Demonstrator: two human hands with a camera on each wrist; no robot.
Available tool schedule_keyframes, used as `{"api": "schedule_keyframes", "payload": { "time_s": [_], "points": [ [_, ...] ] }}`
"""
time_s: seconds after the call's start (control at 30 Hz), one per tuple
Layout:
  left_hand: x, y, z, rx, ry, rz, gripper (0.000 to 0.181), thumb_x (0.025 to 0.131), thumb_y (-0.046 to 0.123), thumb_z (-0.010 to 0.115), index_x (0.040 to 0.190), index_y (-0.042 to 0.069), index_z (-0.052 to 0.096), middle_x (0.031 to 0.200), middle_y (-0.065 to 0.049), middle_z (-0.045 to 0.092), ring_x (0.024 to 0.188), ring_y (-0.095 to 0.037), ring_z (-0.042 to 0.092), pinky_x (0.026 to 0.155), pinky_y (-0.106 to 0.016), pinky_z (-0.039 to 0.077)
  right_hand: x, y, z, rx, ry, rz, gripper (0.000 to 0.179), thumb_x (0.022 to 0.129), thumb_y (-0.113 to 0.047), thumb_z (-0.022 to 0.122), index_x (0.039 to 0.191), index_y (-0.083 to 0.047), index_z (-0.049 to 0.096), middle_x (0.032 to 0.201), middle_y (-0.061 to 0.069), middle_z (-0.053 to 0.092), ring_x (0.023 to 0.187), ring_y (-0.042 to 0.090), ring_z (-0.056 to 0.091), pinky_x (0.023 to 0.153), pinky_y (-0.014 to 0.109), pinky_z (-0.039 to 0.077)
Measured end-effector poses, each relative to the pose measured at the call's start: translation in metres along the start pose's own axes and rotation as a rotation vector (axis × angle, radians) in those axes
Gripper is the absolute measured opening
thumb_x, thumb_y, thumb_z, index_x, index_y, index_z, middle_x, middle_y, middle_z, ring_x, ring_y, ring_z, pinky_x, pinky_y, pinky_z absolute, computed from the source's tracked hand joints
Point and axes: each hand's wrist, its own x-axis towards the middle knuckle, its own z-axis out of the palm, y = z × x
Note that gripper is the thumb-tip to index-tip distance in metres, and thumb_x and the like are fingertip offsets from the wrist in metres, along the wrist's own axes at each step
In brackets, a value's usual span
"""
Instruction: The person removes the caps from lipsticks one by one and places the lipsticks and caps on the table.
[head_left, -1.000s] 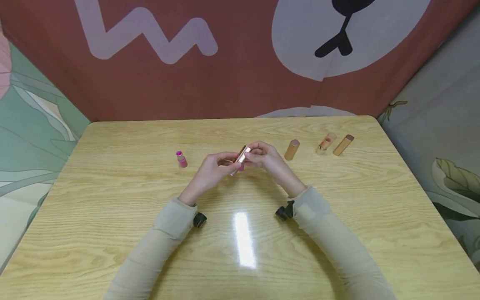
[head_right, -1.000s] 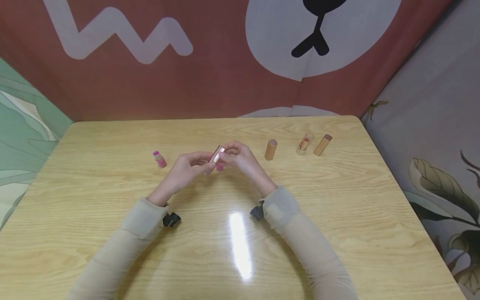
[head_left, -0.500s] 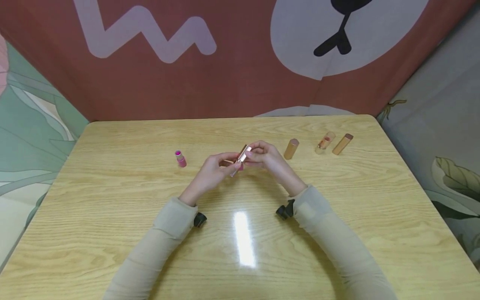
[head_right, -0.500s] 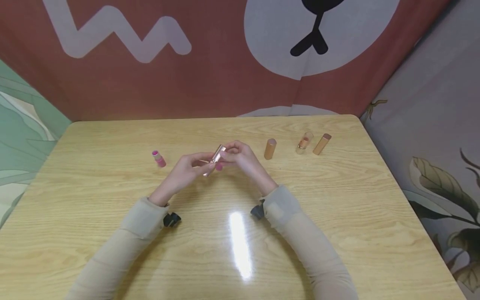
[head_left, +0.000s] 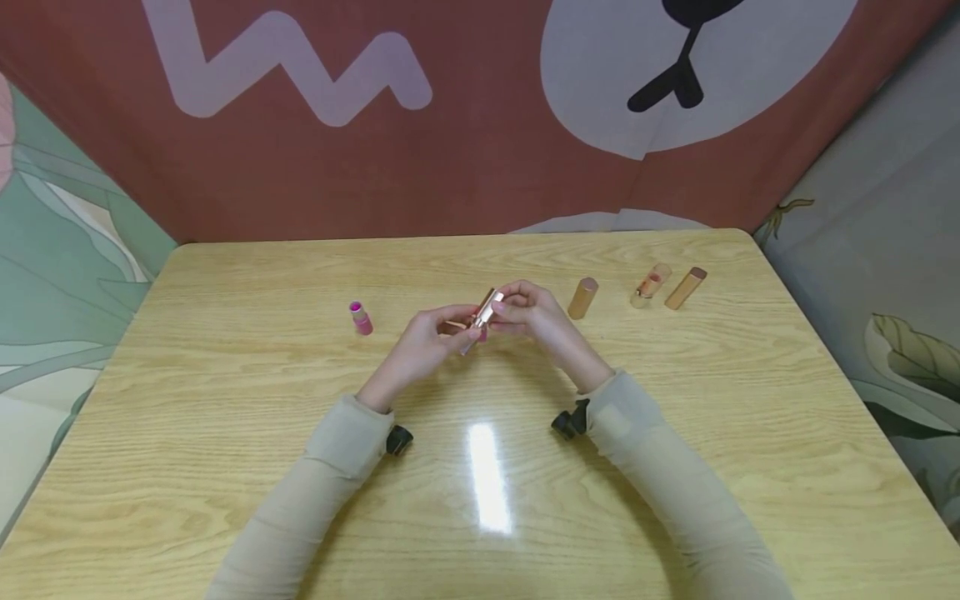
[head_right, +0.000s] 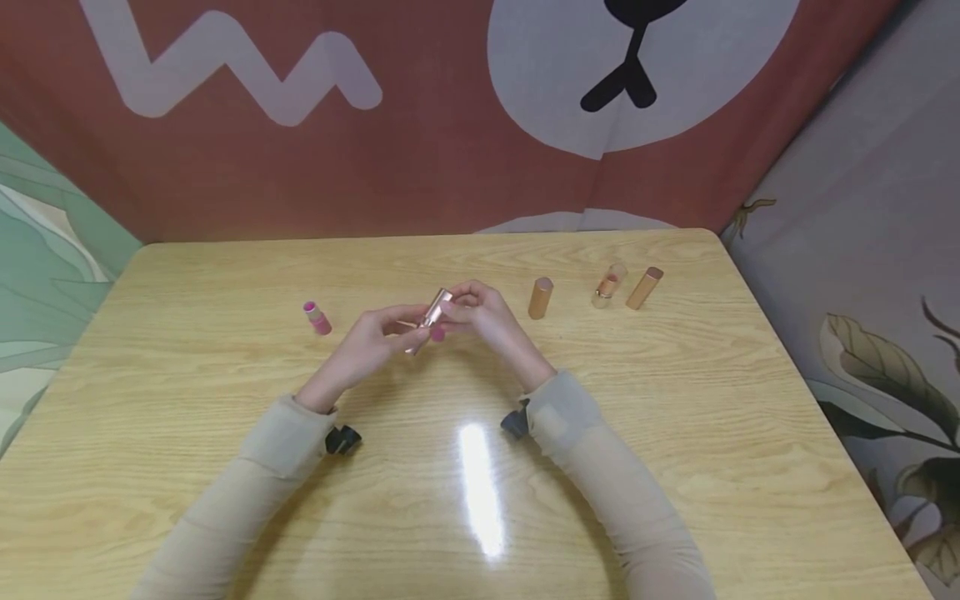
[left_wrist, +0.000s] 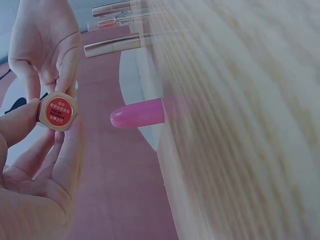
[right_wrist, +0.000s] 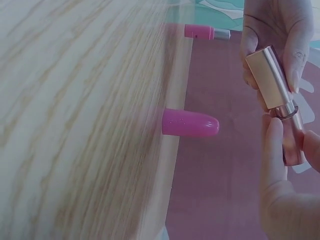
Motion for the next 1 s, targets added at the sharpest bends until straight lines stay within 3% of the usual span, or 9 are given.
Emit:
{"api": "schedule_keyframes", "payload": {
  "time_s": [0.2,0.37,0.6,1.0],
  "points": [
    [0.0,-0.001,0.0,-0.015,-0.007,-0.005,0.038,0.093,0.016,0.062,0.13,0.005,0.057,0.115,-0.018,0.068,0.102,-0.028,0.064,0.079,-0.044,0.056,0.001,0.0,-0.001,0.021,0.027,-0.013,0.02,0.096,-0.002,0.05,0.114,0.002,0.046,0.086,-0.006,0.058,0.079,0.005,0.064,0.092,0.033,0.055],
    [0.0,-0.003,0.0,-0.021,-0.01,0.007,0.035,0.093,0.013,0.062,0.126,0.004,0.06,0.11,-0.02,0.07,0.1,-0.029,0.064,0.078,-0.043,0.056,0.001,0.0,-0.002,0.06,0.04,-0.026,0.016,0.097,-0.002,0.049,0.112,0.0,0.047,0.087,-0.006,0.059,0.082,0.004,0.064,0.084,0.022,0.056],
    [0.001,-0.007,-0.003,0.012,0.024,-0.005,0.037,0.092,0.013,0.064,0.127,0.004,0.06,0.121,-0.014,0.066,0.107,-0.029,0.065,0.083,-0.03,0.054,0.0,0.0,-0.005,0.098,0.087,-0.081,0.018,0.096,-0.004,0.051,0.113,0.001,0.046,0.089,-0.005,0.059,0.084,0.006,0.064,0.084,0.022,0.056],
    [-0.002,-0.009,-0.013,-0.013,0.046,-0.036,0.042,0.092,0.017,0.064,0.133,0.009,0.056,0.125,-0.013,0.06,0.114,-0.03,0.06,0.088,-0.034,0.053,0.004,0.002,-0.008,0.033,0.143,-0.043,0.025,0.094,-0.005,0.056,0.116,0.002,0.046,0.094,-0.001,0.056,0.082,0.004,0.064,0.08,0.02,0.056]
  ]
}}
